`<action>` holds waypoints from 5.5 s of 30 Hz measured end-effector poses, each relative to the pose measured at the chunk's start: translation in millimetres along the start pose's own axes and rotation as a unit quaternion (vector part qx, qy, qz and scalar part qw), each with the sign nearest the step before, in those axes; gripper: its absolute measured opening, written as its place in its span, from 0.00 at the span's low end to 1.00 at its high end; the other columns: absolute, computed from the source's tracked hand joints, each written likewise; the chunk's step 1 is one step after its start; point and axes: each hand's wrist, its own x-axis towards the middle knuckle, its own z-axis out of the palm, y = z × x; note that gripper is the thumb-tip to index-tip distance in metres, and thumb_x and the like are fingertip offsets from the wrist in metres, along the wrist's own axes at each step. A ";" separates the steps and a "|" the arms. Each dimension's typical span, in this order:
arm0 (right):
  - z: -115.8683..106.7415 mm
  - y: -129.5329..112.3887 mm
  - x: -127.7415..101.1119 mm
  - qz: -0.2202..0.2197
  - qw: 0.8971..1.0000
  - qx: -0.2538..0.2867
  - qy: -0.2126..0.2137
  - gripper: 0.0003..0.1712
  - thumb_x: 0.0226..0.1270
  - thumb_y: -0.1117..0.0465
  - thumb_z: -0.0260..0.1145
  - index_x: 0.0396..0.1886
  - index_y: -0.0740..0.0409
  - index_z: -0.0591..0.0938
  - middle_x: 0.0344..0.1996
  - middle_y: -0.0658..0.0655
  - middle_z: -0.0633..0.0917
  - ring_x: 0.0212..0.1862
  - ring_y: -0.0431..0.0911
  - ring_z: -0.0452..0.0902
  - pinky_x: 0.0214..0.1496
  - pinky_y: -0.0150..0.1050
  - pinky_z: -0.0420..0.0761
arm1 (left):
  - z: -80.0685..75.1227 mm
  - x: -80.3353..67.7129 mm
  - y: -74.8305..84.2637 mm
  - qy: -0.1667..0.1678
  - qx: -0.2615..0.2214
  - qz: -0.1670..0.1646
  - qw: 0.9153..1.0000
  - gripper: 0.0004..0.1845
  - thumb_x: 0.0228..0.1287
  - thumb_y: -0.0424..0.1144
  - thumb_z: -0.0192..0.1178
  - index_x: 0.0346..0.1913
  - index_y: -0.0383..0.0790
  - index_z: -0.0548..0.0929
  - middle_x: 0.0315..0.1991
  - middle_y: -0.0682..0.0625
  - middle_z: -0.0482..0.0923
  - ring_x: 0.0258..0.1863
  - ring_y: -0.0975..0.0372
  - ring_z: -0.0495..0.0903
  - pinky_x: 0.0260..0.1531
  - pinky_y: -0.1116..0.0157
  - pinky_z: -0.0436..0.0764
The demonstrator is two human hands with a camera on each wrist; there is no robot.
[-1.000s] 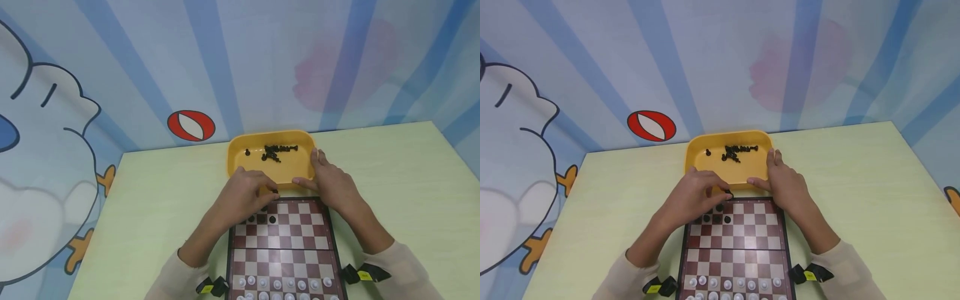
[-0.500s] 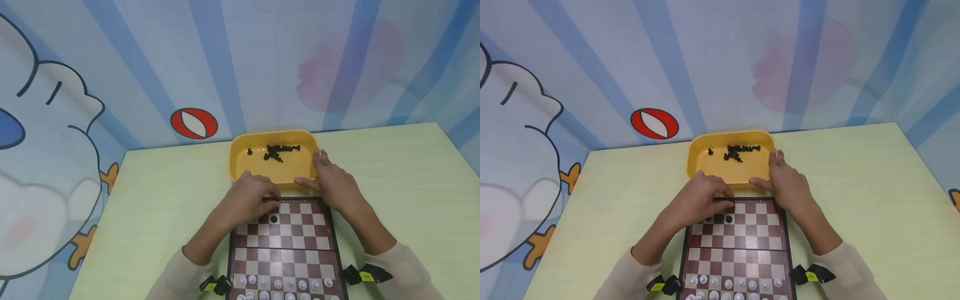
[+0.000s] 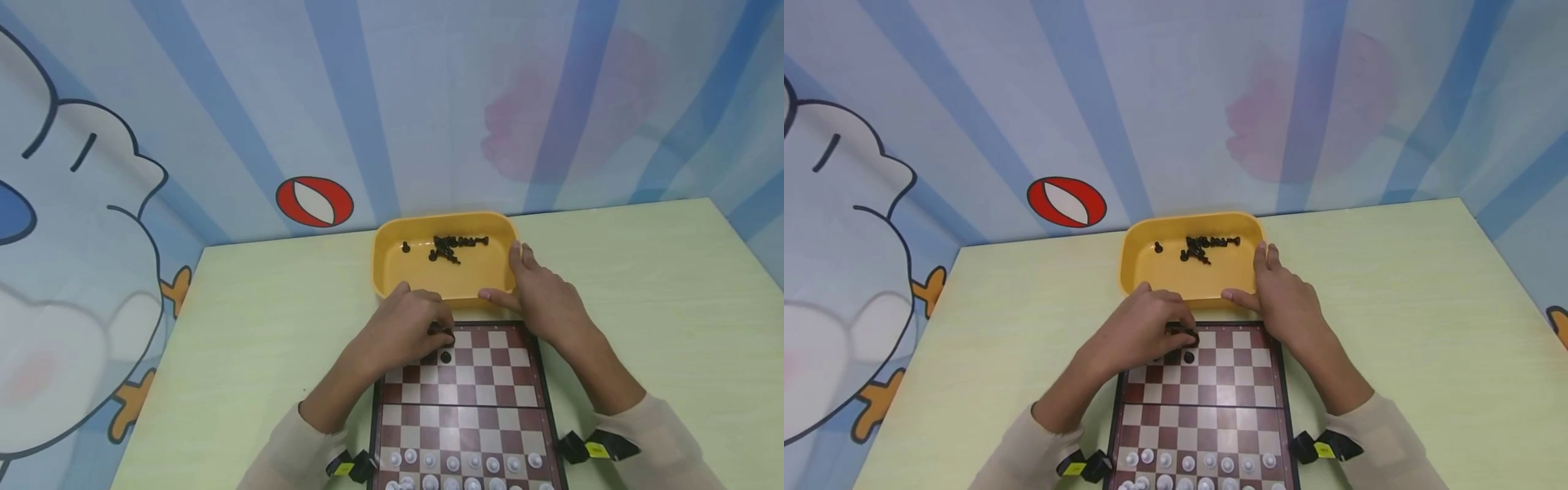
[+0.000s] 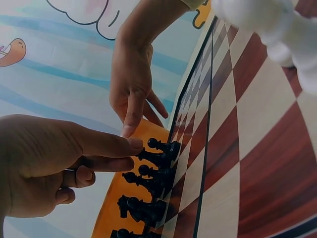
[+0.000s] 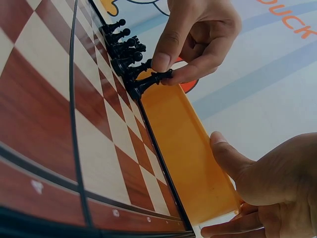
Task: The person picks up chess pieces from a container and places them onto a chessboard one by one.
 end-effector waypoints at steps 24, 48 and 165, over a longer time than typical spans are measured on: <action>-0.3 -1.7 0.0 0.002 1.000 -0.001 -0.002 0.64 0.74 0.34 0.66 0.84 0.75 0.46 0.80 0.79 0.55 0.67 0.78 0.74 0.55 0.68 0.81 | -2.9 -2.7 5.7 -0.006 0.018 -0.011 1.000 0.02 0.64 0.43 0.78 0.36 0.52 0.93 0.27 0.63 0.87 0.27 0.71 0.74 0.40 0.65 0.65; 0.2 0.2 0.0 0.008 1.000 -0.003 -0.002 0.64 0.75 0.34 0.66 0.84 0.74 0.44 0.80 0.80 0.54 0.67 0.79 0.72 0.56 0.69 0.81 | 1.9 -1.5 6.5 -0.002 0.039 -0.007 0.999 0.05 0.63 0.45 0.78 0.38 0.51 0.92 0.30 0.63 0.85 0.31 0.69 0.74 0.40 0.66 0.64; -2.2 0.4 -2.1 -0.004 1.000 -0.012 0.003 0.63 0.75 0.35 0.66 0.83 0.75 0.47 0.80 0.79 0.56 0.69 0.77 0.72 0.55 0.66 0.82 | -45.0 56.0 -23.1 0.050 0.090 0.048 0.993 0.06 0.72 0.41 0.70 0.45 0.51 0.95 0.41 0.60 0.92 0.35 0.66 0.86 0.43 0.59 0.73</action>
